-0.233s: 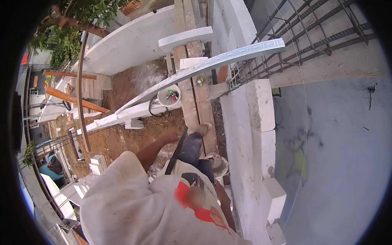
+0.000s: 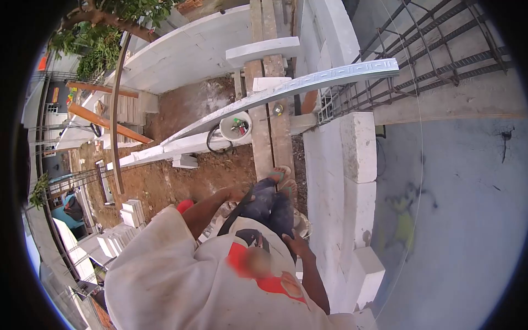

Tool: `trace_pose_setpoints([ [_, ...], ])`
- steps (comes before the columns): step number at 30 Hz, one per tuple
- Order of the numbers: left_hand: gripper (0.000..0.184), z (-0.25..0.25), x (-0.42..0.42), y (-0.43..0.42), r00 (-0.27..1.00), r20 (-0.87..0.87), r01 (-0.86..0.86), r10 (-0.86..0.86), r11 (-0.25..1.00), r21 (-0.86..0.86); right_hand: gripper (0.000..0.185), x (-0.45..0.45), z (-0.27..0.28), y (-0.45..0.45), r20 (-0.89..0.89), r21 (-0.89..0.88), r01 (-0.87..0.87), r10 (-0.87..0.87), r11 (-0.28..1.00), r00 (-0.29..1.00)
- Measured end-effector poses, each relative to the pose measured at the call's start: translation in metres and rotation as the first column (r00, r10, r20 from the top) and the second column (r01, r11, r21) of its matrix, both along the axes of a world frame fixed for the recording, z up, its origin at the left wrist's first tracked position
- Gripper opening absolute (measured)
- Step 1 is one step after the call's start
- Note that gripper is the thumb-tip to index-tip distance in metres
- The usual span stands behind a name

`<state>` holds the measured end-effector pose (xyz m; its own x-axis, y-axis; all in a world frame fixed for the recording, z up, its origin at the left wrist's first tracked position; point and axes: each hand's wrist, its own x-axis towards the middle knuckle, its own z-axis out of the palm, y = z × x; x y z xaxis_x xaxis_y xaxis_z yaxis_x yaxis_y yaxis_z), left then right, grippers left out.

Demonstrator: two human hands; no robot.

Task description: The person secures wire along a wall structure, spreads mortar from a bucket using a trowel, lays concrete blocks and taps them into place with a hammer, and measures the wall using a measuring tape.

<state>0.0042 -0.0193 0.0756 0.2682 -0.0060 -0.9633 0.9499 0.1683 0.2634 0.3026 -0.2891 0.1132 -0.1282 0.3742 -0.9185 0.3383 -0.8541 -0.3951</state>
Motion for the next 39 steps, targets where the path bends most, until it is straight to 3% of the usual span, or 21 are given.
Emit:
trace_pose_setpoints([
  [1, 0.091, 0.020, 0.003, -0.010, 0.974, -0.146, -0.202, 0.174, 0.957, -0.206, 0.104, 0.001, 0.003, 0.000, 0.000, -0.026, -0.026, 0.026, 0.999, 1.000],
  [2, 0.091, 0.019, 0.006, -0.020, 0.971, -0.134, -0.222, 0.197, 0.954, -0.200, 0.104, 0.007, -0.001, 0.003, 0.010, -0.019, -0.048, 0.049, 0.999, 0.999],
  [3, 0.091, 0.011, 0.010, -0.035, 0.989, -0.026, -0.144, 0.143, 0.990, -0.005, 0.105, 0.016, -0.008, 0.010, -0.011, -0.016, -0.118, 0.118, 0.993, 0.993],
  [5, 0.092, -0.002, 0.006, -0.051, 0.994, 0.105, -0.034, -0.010, 0.911, 0.410, 0.104, 0.025, -0.014, 0.031, -0.053, -0.053, -0.209, 0.207, 0.976, 0.977],
  [6, 0.092, -0.008, 0.004, -0.049, 0.994, 0.108, -0.066, 0.023, 0.906, 0.418, 0.104, 0.030, -0.004, 0.051, -0.047, -0.046, -0.242, 0.240, 0.969, 0.970],
  [8, 0.085, -0.013, -0.010, -0.054, 0.921, 0.156, -0.386, 0.356, 0.886, 0.255, 0.100, 0.028, 0.025, 0.096, -0.046, -0.200, -0.426, 0.426, 0.882, 0.904],
  [9, 0.085, -0.029, -0.020, -0.064, 0.905, 0.161, -0.423, 0.394, 0.870, 0.252, 0.100, 0.033, 0.010, 0.096, -0.042, -0.203, -0.460, 0.462, 0.864, 0.886],
  [11, 0.073, -0.063, -0.048, -0.079, 0.863, 0.210, -0.504, 0.459, 0.788, 0.352, 0.084, 0.049, -0.043, 0.095, 0.145, 0.191, -0.737, 0.724, 0.649, 0.675],
  [15, 0.072, -0.041, -0.052, -0.076, 0.807, 0.212, -0.590, 0.552, 0.731, 0.344, 0.066, 0.040, 0.001, 0.179, 0.136, 0.027, -0.754, 0.745, 0.657, 0.653],
  [17, 0.069, -0.053, -0.047, -0.080, 0.782, 0.119, -0.580, 0.612, 0.645, 0.497, 0.047, 0.032, 0.003, 0.217, 0.193, -0.008, -0.598, 0.588, 0.801, 0.786],
  [20, 0.072, -0.022, -0.045, -0.072, 0.676, 0.134, -0.650, 0.725, 0.501, 0.572, 0.034, 0.014, 0.004, 0.281, 0.298, 0.095, -0.736, 0.686, 0.670, 0.663],
  [22, 0.073, -0.009, -0.050, -0.069, 0.637, 0.116, -0.688, 0.762, 0.494, 0.531, 0.035, -0.001, -0.011, 0.318, 0.355, 0.279, -0.780, 0.694, 0.561, 0.626],
  [23, 0.074, -0.007, -0.055, -0.071, 0.628, 0.103, -0.705, 0.771, 0.508, 0.495, 0.037, -0.021, -0.009, 0.336, 0.387, 0.259, -0.815, 0.717, 0.518, 0.579],
  [25, 0.073, -0.068, -0.045, -0.081, 0.573, 0.170, -0.757, 0.802, 0.438, 0.485, 0.039, -0.057, -0.018, 0.385, 0.441, 0.245, -0.862, 0.741, 0.443, 0.507],
  [27, 0.072, -0.088, -0.043, -0.095, 0.527, 0.209, -0.790, 0.824, 0.384, 0.478, 0.037, -0.099, -0.047, 0.412, 0.425, 0.307, -0.832, 0.716, 0.461, 0.554],
  [29, 0.075, -0.090, -0.033, -0.097, 0.375, 0.117, -0.848, 0.920, 0.289, 0.443, 0.036, -0.139, -0.091, 0.435, 0.353, 0.336, -0.805, 0.726, 0.489, 0.589],
  [33, 0.085, -0.130, 0.005, -0.096, 0.172, 0.095, -0.904, 0.981, 0.119, 0.411, 0.033, -0.223, -0.243, 0.464, 0.161, 0.326, -0.696, 0.688, 0.640, 0.708],
  [34, 0.085, -0.128, -0.001, -0.077, 0.169, 0.089, -0.905, 0.982, 0.119, 0.409, 0.033, -0.250, -0.277, 0.469, 0.158, 0.321, -0.698, 0.690, 0.640, 0.706],
  [36, 0.086, -0.107, -0.015, -0.048, 0.081, -0.145, -0.815, 0.986, 0.150, 0.560, 0.029, -0.309, -0.340, 0.473, 0.179, 0.290, -0.738, 0.723, 0.609, 0.667],
  [38, 0.085, -0.129, -0.039, -0.046, 0.054, -0.223, -0.798, 0.973, 0.176, 0.576, 0.030, -0.364, -0.402, 0.482, 0.139, 0.218, -0.759, 0.750, 0.614, 0.646],
  [39, 0.084, -0.144, -0.048, -0.051, 0.026, -0.295, -0.778, 0.955, 0.205, 0.594, 0.031, -0.385, -0.445, 0.480, 0.150, 0.281, -0.780, 0.777, 0.559, 0.611],
])
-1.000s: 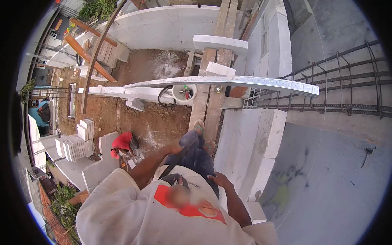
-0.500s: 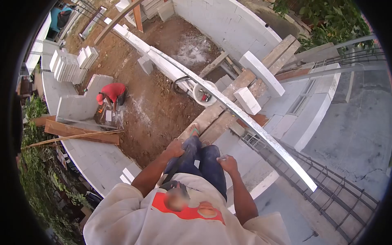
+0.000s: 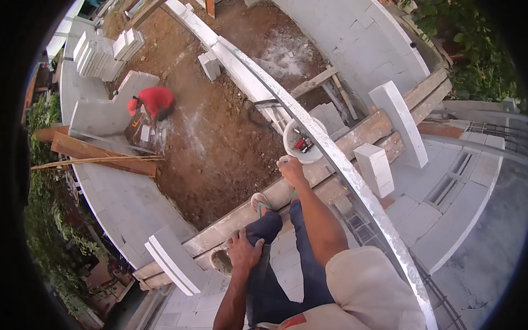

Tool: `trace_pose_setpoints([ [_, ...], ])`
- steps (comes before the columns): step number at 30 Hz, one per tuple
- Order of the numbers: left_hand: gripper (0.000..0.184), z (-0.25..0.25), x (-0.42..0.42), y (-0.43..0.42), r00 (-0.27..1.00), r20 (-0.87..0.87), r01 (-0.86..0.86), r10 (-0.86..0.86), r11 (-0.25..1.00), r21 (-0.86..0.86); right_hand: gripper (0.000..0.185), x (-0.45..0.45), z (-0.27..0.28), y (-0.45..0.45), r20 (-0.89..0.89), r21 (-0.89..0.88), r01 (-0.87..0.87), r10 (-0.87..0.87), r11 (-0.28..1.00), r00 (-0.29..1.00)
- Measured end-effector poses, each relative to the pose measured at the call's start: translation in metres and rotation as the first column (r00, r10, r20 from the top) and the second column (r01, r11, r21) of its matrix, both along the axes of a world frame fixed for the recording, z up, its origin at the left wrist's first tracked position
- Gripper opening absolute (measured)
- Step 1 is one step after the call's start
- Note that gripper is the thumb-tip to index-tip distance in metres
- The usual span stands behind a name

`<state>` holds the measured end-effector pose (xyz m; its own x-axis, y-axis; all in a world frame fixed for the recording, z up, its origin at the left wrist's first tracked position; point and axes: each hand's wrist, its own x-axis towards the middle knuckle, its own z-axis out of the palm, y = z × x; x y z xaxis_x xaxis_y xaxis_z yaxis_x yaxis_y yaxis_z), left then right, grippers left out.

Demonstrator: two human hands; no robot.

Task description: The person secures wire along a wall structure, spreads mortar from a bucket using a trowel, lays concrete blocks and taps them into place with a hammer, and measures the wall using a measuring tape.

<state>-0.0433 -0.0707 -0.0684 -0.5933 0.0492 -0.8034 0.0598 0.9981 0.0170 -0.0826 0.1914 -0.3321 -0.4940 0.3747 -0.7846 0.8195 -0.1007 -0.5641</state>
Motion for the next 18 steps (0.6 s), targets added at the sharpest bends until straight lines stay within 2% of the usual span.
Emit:
trace_pose_setpoints([
  [3, 0.078, -0.049, -0.031, -0.021, 0.990, -0.065, -0.121, 0.125, 0.991, 0.065, 0.036, -0.068, -0.135, 0.027, -0.129, 0.189, -0.114, 0.140, 0.975, 0.982],
  [5, 0.075, -0.074, -0.049, -0.030, 0.973, -0.129, -0.176, 0.193, 0.975, 0.135, 0.040, -0.128, -0.137, 0.048, -0.091, 0.487, -0.263, 0.348, 0.833, 0.933],
  [7, 0.069, -0.086, -0.057, -0.045, 0.923, -0.209, -0.277, 0.322, 0.936, 0.218, 0.041, -0.165, -0.179, 0.063, -0.029, 0.583, -0.409, 0.522, 0.701, 0.853],
  [9, 0.067, -0.098, -0.050, -0.057, 0.874, -0.273, -0.339, 0.403, 0.906, 0.253, 0.042, -0.188, -0.195, 0.079, 0.170, 0.598, -0.613, 0.666, 0.516, 0.726],
  [10, 0.066, -0.110, -0.060, -0.060, 0.844, -0.305, -0.354, 0.442, 0.885, 0.302, 0.042, -0.213, -0.208, 0.091, 0.164, 0.616, -0.612, 0.679, 0.496, 0.715],
  [12, 0.065, -0.122, -0.056, -0.076, 0.753, -0.350, -0.394, 0.557, 0.808, 0.438, 0.050, -0.234, -0.232, 0.099, 0.318, 0.662, -0.664, 0.673, 0.347, 0.668],
  [13, 0.064, -0.132, -0.052, -0.085, 0.696, -0.372, -0.395, 0.614, 0.760, 0.516, 0.050, -0.241, -0.244, 0.100, 0.306, 0.675, -0.657, 0.684, 0.335, 0.662],
  [15, 0.057, -0.120, -0.058, -0.083, 0.683, -0.324, -0.460, 0.655, 0.730, 0.505, 0.063, -0.247, -0.273, 0.102, 0.416, 0.678, -0.704, 0.681, 0.210, 0.603],
  [17, 0.055, -0.120, -0.057, -0.076, 0.552, -0.238, -0.584, 0.799, 0.574, 0.573, 0.065, -0.251, -0.287, 0.104, 0.394, 0.699, -0.688, 0.699, 0.194, 0.597],
  [18, 0.055, -0.129, -0.053, -0.082, 0.540, -0.271, -0.542, 0.796, 0.576, 0.612, 0.065, -0.254, -0.297, 0.106, 0.387, 0.728, -0.666, 0.704, 0.162, 0.595],
])
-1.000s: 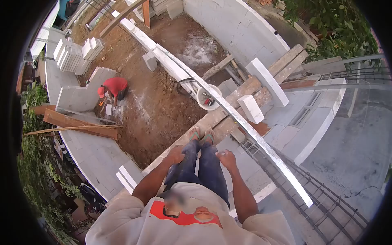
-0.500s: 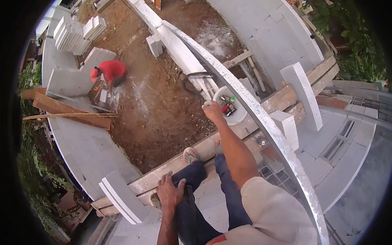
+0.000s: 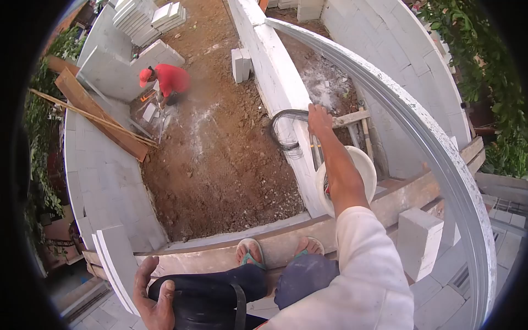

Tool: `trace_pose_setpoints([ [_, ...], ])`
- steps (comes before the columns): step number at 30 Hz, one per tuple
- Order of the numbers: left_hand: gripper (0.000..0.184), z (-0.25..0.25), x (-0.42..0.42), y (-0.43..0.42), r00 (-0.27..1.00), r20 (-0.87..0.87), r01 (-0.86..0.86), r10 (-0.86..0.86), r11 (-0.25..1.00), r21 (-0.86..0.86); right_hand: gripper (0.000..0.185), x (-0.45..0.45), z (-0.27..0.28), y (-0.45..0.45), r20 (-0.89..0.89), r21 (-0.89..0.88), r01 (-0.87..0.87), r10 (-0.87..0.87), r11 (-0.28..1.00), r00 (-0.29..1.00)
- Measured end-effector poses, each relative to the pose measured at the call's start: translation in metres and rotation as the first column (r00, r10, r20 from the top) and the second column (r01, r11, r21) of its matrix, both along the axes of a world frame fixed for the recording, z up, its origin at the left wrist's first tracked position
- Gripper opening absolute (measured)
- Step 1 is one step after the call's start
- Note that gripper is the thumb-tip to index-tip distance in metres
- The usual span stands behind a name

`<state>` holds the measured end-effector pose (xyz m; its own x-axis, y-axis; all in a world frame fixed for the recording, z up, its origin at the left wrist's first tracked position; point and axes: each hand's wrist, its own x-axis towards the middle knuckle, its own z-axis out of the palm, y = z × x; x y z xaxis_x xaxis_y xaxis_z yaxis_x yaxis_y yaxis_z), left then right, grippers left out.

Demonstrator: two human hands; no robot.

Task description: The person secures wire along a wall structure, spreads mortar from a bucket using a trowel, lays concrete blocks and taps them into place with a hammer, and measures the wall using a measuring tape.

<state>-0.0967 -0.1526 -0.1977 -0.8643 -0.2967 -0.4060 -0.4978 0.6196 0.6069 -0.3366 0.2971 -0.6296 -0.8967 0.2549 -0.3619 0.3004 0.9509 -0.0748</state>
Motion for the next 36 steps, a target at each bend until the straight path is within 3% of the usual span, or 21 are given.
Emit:
trace_pose_setpoints([
  [3, 0.055, -0.016, 0.005, -0.012, 0.993, -0.120, 0.025, -0.023, 1.000, 0.010, 0.053, -0.006, -0.037, 0.009, -0.076, -0.005, -0.008, 0.008, 1.000, 0.997],
  [5, 0.055, -0.020, 0.002, -0.014, 0.984, -0.170, 0.051, -0.048, 0.998, 0.019, 0.038, -0.008, -0.050, 0.014, 0.035, 0.045, -0.037, 0.035, 0.998, 0.999],
  [6, 0.056, -0.022, -0.001, -0.015, 0.979, -0.184, 0.090, -0.086, 0.996, 0.015, 0.027, -0.007, -0.052, 0.015, -0.007, 0.072, -0.056, 0.057, 0.996, 0.998],
  [13, 0.053, -0.026, -0.016, -0.002, 0.984, -0.118, 0.141, -0.135, 0.989, 0.040, 0.026, -0.005, -0.052, 0.026, -0.024, 0.078, -0.038, 0.040, 0.996, 0.999],
  [16, 0.051, -0.030, -0.018, -0.001, 0.982, -0.103, 0.166, -0.162, 0.985, 0.042, 0.038, -0.008, -0.051, 0.027, 0.038, -0.047, 0.003, -0.001, 0.999, 0.999],
  [18, 0.052, -0.034, -0.017, 0.002, 0.986, -0.097, 0.145, -0.137, 0.986, 0.079, 0.047, -0.006, -0.046, 0.027, -0.066, -0.194, 0.005, -0.018, 0.981, 0.998],
  [22, 0.052, -0.036, -0.018, 0.005, 0.979, -0.140, 0.158, -0.146, 0.984, 0.081, 0.046, -0.011, -0.058, 0.026, -0.110, -0.223, 0.024, -0.050, 0.974, 0.993],
  [25, 0.052, -0.033, -0.018, 0.008, 0.983, -0.122, 0.153, -0.141, 0.983, 0.098, 0.040, -0.018, -0.066, 0.026, -0.171, -0.184, 0.039, -0.071, 0.982, 0.983],
  [28, 0.053, -0.035, -0.016, 0.004, 0.967, -0.143, 0.215, -0.210, 0.977, 0.015, 0.031, -0.028, -0.063, 0.023, -0.167, -0.145, -0.023, -0.001, 0.989, 0.986],
  [31, 0.051, -0.034, -0.014, 0.007, 0.973, -0.157, 0.177, -0.170, 0.984, 0.034, 0.022, -0.031, -0.061, 0.018, -0.216, -0.111, -0.084, 0.058, 0.990, 0.975],
  [33, 0.050, -0.032, -0.015, 0.008, 0.976, -0.143, 0.168, -0.162, 0.985, 0.031, 0.018, -0.031, -0.062, 0.016, -0.221, -0.010, -0.201, 0.194, 0.980, 0.956],
  [36, 0.049, -0.030, -0.015, 0.012, 0.984, -0.122, 0.137, -0.132, 0.990, 0.034, 0.018, -0.040, -0.076, 0.014, -0.223, 0.023, -0.209, 0.209, 0.978, 0.952],
])
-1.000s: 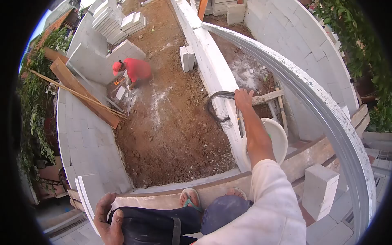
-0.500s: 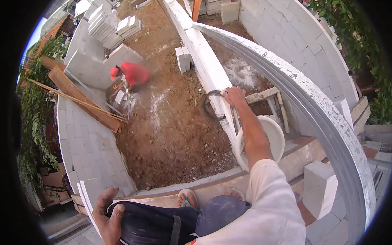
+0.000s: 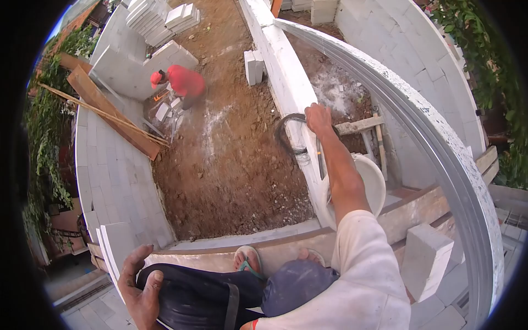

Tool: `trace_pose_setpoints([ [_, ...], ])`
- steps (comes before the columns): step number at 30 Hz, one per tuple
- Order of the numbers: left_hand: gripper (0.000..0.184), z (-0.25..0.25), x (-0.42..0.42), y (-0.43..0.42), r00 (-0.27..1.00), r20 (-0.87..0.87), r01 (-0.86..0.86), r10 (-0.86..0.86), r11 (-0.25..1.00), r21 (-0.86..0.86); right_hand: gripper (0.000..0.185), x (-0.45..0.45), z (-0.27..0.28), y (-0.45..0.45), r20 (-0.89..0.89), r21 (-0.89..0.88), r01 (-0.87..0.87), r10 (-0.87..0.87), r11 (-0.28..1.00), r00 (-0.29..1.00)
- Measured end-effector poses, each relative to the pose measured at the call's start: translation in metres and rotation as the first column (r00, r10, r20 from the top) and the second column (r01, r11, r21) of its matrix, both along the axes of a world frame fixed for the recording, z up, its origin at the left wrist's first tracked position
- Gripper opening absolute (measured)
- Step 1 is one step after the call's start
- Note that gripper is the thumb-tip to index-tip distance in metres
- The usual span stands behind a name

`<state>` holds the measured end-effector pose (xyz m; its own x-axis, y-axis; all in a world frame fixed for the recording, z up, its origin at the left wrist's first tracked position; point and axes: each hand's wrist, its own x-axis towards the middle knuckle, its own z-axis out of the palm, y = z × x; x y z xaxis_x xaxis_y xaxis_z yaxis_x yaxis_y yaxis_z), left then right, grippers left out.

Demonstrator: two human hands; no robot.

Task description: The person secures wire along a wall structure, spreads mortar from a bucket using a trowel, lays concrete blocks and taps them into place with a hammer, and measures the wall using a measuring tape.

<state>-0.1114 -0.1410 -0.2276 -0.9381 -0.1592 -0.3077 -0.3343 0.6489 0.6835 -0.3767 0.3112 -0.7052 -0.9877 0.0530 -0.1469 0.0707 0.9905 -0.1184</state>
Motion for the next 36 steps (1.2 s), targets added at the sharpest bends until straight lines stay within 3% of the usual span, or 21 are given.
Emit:
trace_pose_setpoints([
  [4, 0.049, 0.003, -0.003, 0.003, 1.000, -0.012, 0.019, -0.019, 1.000, -0.011, 0.021, -0.001, -0.005, 0.006, -0.023, -0.091, 0.073, -0.076, 0.993, 0.997],
  [7, 0.049, 0.003, -0.004, 0.004, 0.999, -0.023, 0.028, -0.028, 1.000, -0.013, 0.026, 0.005, 0.025, 0.000, -0.001, -0.172, 0.041, -0.042, 0.984, 0.999],
  [10, 0.049, 0.007, -0.011, 0.011, 0.995, -0.023, 0.090, -0.092, 0.993, -0.078, 0.030, 0.004, 0.040, -0.009, 0.139, -0.179, 0.032, -0.007, 0.983, 0.990],
  [15, 0.049, 0.005, -0.009, 0.009, 0.999, -0.008, 0.039, -0.039, 0.999, -0.032, 0.020, -0.001, 0.014, -0.002, 0.078, -0.020, -0.130, 0.131, 0.991, 0.988],
  [20, 0.040, 0.000, -0.010, 0.016, 0.995, -0.087, 0.046, -0.047, 0.999, -0.017, 0.018, -0.001, 0.024, 0.005, 0.048, 0.038, -0.106, 0.104, 0.994, 0.993],
  [22, 0.063, 0.004, -0.014, 0.028, 0.999, -0.027, -0.048, 0.047, 0.998, -0.050, 0.018, 0.003, 0.027, 0.007, 0.085, 0.070, -0.109, 0.103, 0.992, 0.991],
  [24, 0.063, 0.004, -0.015, 0.032, 0.998, -0.032, -0.048, 0.047, 0.997, -0.056, 0.016, 0.010, 0.018, 0.008, 0.049, -0.033, -0.095, 0.096, 0.995, 0.994],
  [28, 0.064, 0.002, -0.019, 0.027, 1.000, -0.015, -0.014, 0.014, 0.999, -0.039, 0.016, 0.012, 0.014, 0.008, 0.037, -0.023, -0.071, 0.072, 0.997, 0.997],
  [34, 0.065, 0.000, -0.019, 0.037, 0.999, -0.029, -0.026, 0.026, 1.000, -0.012, 0.016, 0.021, 0.048, 0.024, -0.121, -0.034, -0.128, 0.123, 0.991, 0.985],
  [36, 0.066, 0.001, -0.022, 0.034, 1.000, -0.007, 0.000, 0.000, 1.000, 0.018, 0.018, 0.020, 0.046, 0.027, -0.186, -0.264, -0.121, 0.073, 0.957, 0.980],
])
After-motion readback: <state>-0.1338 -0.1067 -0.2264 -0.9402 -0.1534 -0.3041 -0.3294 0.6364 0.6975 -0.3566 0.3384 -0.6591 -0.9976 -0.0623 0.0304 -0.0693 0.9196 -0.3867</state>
